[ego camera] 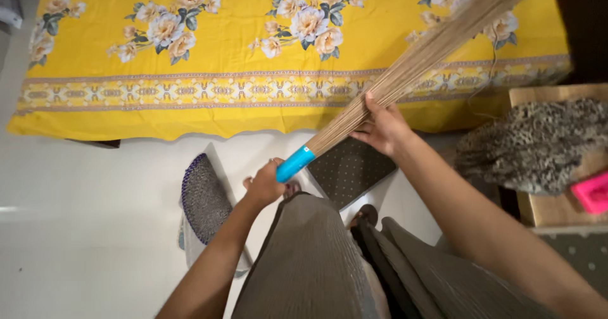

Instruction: The person sweeps a beige mat on a wooden desk with a broom, then flips it over to sweep the other side. They then place a patterned mat on the desk and sweep it with the broom. Finally, the person uses a pink brush to scrub the patterned mat.

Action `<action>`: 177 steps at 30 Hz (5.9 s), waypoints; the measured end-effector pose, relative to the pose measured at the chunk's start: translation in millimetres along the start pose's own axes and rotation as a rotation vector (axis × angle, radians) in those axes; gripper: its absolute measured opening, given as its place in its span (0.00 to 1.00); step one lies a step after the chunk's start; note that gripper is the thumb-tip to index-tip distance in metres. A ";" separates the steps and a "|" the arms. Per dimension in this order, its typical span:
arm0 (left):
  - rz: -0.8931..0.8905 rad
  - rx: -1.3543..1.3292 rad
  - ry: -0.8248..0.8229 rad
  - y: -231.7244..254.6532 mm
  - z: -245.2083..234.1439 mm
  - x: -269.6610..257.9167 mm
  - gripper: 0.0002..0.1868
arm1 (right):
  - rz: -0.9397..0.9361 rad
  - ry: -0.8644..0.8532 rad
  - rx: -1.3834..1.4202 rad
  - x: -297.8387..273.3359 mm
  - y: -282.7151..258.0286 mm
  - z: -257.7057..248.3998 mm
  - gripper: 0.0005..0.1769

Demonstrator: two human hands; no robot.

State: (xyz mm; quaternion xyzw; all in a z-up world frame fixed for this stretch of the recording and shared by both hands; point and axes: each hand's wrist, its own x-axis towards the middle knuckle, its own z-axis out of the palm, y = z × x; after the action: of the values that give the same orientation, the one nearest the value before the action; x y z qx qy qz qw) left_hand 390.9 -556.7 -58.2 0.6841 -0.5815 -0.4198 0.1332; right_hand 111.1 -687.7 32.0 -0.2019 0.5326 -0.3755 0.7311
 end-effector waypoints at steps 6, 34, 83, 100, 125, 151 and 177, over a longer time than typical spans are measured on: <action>0.281 0.045 0.102 76.9 -57.5 105.1 0.30 | 0.015 -0.091 0.176 79.3 -9.0 20.0 0.26; 0.656 -0.153 -0.118 120.8 -190.8 508.8 0.21 | -0.108 0.140 0.356 311.1 -179.0 101.1 0.27; 0.854 -0.124 -1.070 342.8 307.6 89.1 0.15 | -0.469 1.430 -0.636 -161.9 -2.8 -357.3 0.15; 1.680 0.783 -0.893 467.9 436.8 47.7 0.40 | -0.194 1.759 -0.597 -280.6 47.3 -375.4 0.53; 1.707 1.152 -0.894 520.0 464.1 57.6 0.60 | -0.034 1.638 -0.508 -270.8 16.2 -489.4 0.43; 1.661 1.272 -0.674 508.8 475.1 29.3 0.60 | 0.207 1.699 -0.408 -425.0 128.2 -529.2 0.39; 1.517 1.436 -0.557 511.1 486.0 0.4 0.56 | 0.158 1.688 -0.527 -509.0 210.4 -587.2 0.37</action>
State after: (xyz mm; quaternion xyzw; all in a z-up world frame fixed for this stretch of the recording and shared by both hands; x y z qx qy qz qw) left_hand -312.9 -555.7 -13.2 -0.0555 -0.9735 0.0702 -0.2103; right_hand -441.6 -103.3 -1.2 0.0180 0.9757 -0.2130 0.0482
